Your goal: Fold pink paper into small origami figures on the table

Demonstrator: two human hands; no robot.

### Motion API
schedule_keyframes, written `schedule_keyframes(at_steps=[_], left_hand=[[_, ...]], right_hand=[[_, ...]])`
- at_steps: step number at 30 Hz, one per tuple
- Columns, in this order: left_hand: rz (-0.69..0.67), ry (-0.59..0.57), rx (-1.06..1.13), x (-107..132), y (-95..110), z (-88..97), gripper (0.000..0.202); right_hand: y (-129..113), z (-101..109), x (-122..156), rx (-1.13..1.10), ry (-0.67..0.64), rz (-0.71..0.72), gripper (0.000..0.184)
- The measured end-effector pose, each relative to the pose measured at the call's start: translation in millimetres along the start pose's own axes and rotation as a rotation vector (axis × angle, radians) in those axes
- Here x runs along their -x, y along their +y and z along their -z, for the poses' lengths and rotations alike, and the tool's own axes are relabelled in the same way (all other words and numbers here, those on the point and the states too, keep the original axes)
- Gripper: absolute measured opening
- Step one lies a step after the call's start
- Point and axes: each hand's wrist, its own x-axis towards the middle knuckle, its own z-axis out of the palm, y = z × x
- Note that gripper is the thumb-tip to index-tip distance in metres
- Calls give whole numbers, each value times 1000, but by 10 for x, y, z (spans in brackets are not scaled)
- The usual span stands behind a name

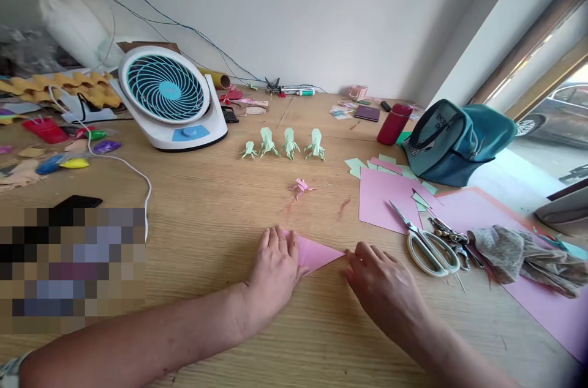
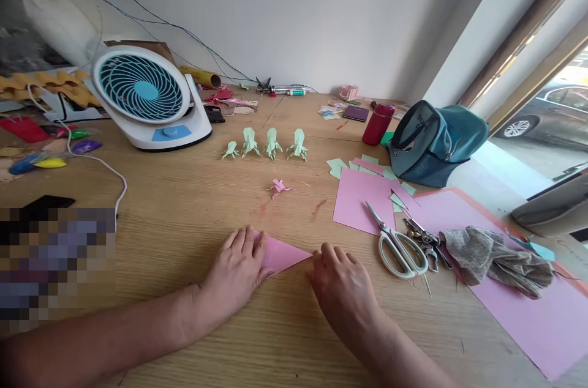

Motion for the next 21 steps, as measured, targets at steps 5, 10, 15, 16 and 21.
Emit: schedule_keyframes(at_steps=[5, 10, 15, 16, 21], left_hand=[[-6, -21, -34, -17, 18, 13, 63], [0, -21, -38, -16, 32, 28, 63], [13, -31, -81, 63, 64, 63, 64], [10, -33, -87, 79, 69, 68, 65], [-18, -42, -98, 106, 69, 61, 62]], right_hand=[[182, -58, -88, -119, 69, -86, 26], [264, -125, -138, -212, 47, -144, 24], [267, -147, -142, -252, 61, -136, 24], [267, -154, -142, -255, 55, -133, 25], [274, -199, -141, -305, 40, -139, 24]])
